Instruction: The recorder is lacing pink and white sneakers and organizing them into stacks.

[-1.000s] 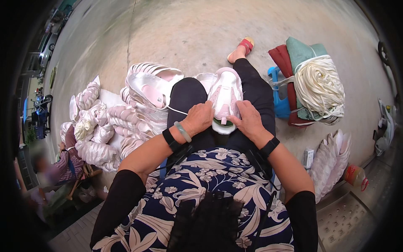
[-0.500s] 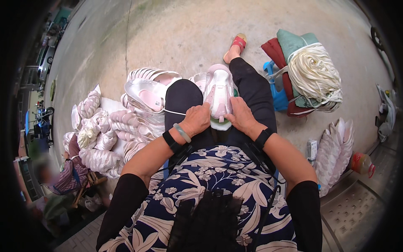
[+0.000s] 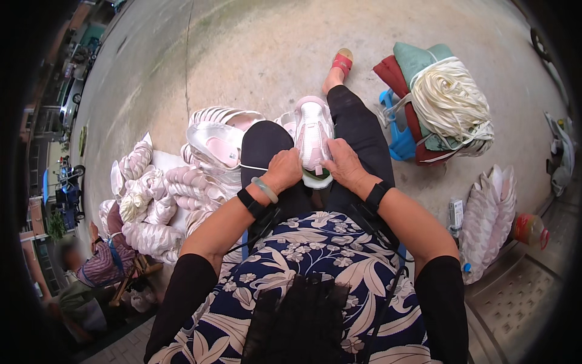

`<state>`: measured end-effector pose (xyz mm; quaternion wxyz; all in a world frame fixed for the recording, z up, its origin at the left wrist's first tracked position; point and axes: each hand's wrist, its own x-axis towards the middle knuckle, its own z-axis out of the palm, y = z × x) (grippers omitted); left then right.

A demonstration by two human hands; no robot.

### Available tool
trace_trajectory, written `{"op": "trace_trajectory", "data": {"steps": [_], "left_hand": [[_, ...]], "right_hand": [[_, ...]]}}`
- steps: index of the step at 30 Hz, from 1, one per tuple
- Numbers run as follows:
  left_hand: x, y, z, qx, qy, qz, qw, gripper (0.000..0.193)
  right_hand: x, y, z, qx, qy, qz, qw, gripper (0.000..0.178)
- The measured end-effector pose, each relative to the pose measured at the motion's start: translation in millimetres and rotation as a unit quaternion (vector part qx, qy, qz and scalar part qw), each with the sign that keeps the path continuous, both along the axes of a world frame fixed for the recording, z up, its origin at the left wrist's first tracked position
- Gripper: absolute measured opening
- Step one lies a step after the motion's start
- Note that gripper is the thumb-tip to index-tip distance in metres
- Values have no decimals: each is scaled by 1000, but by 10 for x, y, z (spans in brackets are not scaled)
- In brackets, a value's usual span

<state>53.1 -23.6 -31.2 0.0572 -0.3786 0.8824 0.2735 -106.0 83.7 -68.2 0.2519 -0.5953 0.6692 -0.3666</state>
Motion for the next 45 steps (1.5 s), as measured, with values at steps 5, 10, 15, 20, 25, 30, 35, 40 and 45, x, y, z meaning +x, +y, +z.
{"op": "trace_trajectory", "data": {"steps": [5, 10, 15, 20, 25, 30, 35, 40, 45], "left_hand": [[-38, -37, -5, 12, -13, 1, 1000, 21], [-65, -80, -74, 36, -24, 3, 999, 21], [-16, -116, -134, 36, 33, 17, 999, 21], [-33, -204, -160, 80, 65, 23, 994, 21], [-69, -173, -154, 9, 75, -51, 996, 22], [12, -166, 32, -34, 29, -97, 994, 22], [-145, -102, 211, -77, -19, -111, 991, 23], [-144, -236, 79, -2, 6, -82, 997, 20], [-34, -199, -64, 90, 24, -33, 995, 18]], "right_hand": [[3, -44, -92, -47, -38, -21, 998, 46], [-80, -138, -65, 2, -6, 30, 1000, 44], [-86, -198, -56, 64, -9, 32, 997, 38], [-185, -193, -113, 53, -25, 42, 997, 35], [-134, -132, -62, 54, 2, 2, 999, 30], [-39, -178, -110, 44, -7, 10, 999, 19], [-452, 1, 233, -29, 21, -12, 999, 9], [-1380, 282, 349, -41, 122, -227, 965, 10], [-2133, 301, 439, -4, 225, -372, 901, 12]]}}
